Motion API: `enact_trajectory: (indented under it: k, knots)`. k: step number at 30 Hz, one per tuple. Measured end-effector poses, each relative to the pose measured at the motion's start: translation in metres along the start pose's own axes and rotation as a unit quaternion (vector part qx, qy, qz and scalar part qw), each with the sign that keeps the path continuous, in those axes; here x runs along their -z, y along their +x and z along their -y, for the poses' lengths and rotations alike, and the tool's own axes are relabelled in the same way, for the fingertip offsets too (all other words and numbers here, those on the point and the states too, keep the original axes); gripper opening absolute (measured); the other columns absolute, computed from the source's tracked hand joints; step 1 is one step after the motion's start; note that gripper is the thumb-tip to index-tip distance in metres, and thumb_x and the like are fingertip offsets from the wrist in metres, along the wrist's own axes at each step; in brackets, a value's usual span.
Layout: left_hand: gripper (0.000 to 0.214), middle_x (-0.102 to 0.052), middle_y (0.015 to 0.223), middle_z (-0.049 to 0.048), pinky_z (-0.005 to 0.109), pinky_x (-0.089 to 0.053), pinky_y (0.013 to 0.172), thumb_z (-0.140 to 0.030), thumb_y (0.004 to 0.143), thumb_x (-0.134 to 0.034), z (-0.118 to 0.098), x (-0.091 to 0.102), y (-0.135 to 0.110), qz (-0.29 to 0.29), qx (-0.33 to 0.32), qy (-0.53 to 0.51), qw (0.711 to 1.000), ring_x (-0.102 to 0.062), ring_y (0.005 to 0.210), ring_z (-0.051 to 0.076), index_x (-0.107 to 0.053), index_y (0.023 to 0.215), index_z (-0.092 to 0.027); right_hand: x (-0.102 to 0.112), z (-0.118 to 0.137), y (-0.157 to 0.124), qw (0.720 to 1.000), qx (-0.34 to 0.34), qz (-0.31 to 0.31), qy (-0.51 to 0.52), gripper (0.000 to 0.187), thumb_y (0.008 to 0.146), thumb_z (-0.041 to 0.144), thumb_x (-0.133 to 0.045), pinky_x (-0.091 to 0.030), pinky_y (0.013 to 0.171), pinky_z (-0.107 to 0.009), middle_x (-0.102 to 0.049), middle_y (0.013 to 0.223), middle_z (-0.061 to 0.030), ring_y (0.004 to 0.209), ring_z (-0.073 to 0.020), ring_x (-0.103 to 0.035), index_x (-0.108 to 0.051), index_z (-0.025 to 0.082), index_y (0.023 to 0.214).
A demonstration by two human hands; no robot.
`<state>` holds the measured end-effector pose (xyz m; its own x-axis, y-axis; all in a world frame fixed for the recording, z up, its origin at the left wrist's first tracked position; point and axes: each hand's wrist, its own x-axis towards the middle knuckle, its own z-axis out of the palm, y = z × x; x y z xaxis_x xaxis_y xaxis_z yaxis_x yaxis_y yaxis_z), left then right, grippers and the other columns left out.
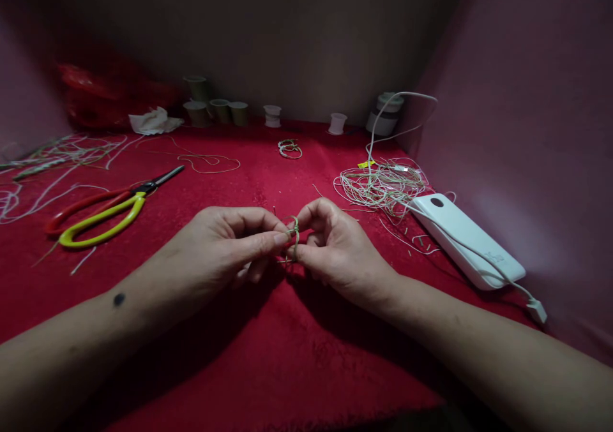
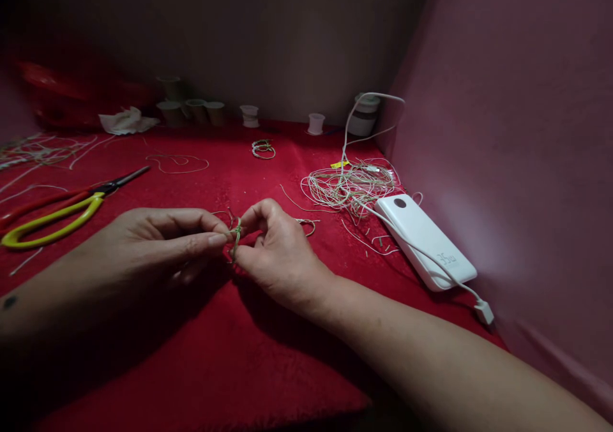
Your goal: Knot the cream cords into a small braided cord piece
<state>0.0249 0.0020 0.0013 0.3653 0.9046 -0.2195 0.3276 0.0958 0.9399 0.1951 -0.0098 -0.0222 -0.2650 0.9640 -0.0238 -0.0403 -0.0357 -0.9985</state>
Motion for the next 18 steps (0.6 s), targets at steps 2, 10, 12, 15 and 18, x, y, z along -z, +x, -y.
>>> enact_trajectory:
  k: [2,10,12,15,18]
  knots:
    - [0.022,-0.051,0.047,-0.0028,0.017,-0.03,0.037,-0.039,0.078,-0.067,0.001,-0.001,0.0,0.013,0.008,-0.027,1.0,-0.043,0.04,0.008,-0.066,0.07,-0.018,0.0,-0.001,0.001,0.999,-0.017,0.019,0.025,0.03,0.069,0.01,-0.067,-0.029,0.037,-0.015,-0.05,0.059,0.01,0.04,-0.0028,-0.04,-0.044,0.02,0.084]
    - [0.018,-0.055,0.05,-0.0014,0.016,-0.031,0.038,-0.033,0.081,-0.065,0.0,-0.002,-0.002,0.017,0.02,-0.121,0.992,-0.045,0.041,0.008,-0.064,0.074,-0.017,0.009,-0.004,0.005,0.999,0.022,-0.018,-0.042,0.024,0.076,0.018,-0.064,-0.041,0.049,-0.019,-0.055,0.07,0.0047,0.056,-0.0074,-0.052,-0.047,0.02,0.093]
    - [0.015,-0.057,0.052,-0.001,0.016,-0.03,0.038,-0.032,0.081,-0.066,0.001,-0.001,-0.001,0.019,0.032,-0.135,0.99,-0.043,0.04,0.007,-0.065,0.076,-0.017,0.012,-0.006,0.005,0.992,0.082,-0.043,-0.088,0.02,0.078,0.017,-0.062,-0.046,0.058,-0.023,-0.056,0.077,0.0015,0.067,-0.0098,-0.056,-0.049,0.019,0.093]
    - [0.015,-0.056,0.05,-0.0019,0.015,-0.028,0.036,-0.032,0.081,-0.066,0.002,0.0,0.0,0.03,0.043,-0.149,0.987,-0.039,0.037,0.005,-0.065,0.078,-0.017,0.016,-0.006,0.005,0.983,0.121,-0.063,-0.123,0.017,0.08,0.017,-0.06,-0.047,0.06,-0.023,-0.057,0.082,-0.0005,0.072,-0.0112,-0.056,-0.05,0.02,0.093]
    - [0.017,-0.053,0.046,-0.0034,0.014,-0.028,0.035,-0.032,0.082,-0.065,0.002,0.0,0.0,0.025,0.051,-0.156,0.986,-0.039,0.035,0.005,-0.063,0.075,-0.017,0.016,-0.001,0.004,0.987,0.102,-0.064,-0.106,0.016,0.081,0.019,-0.059,-0.042,0.051,-0.022,-0.059,0.081,-0.0012,0.068,-0.0107,-0.056,-0.049,0.02,0.093]
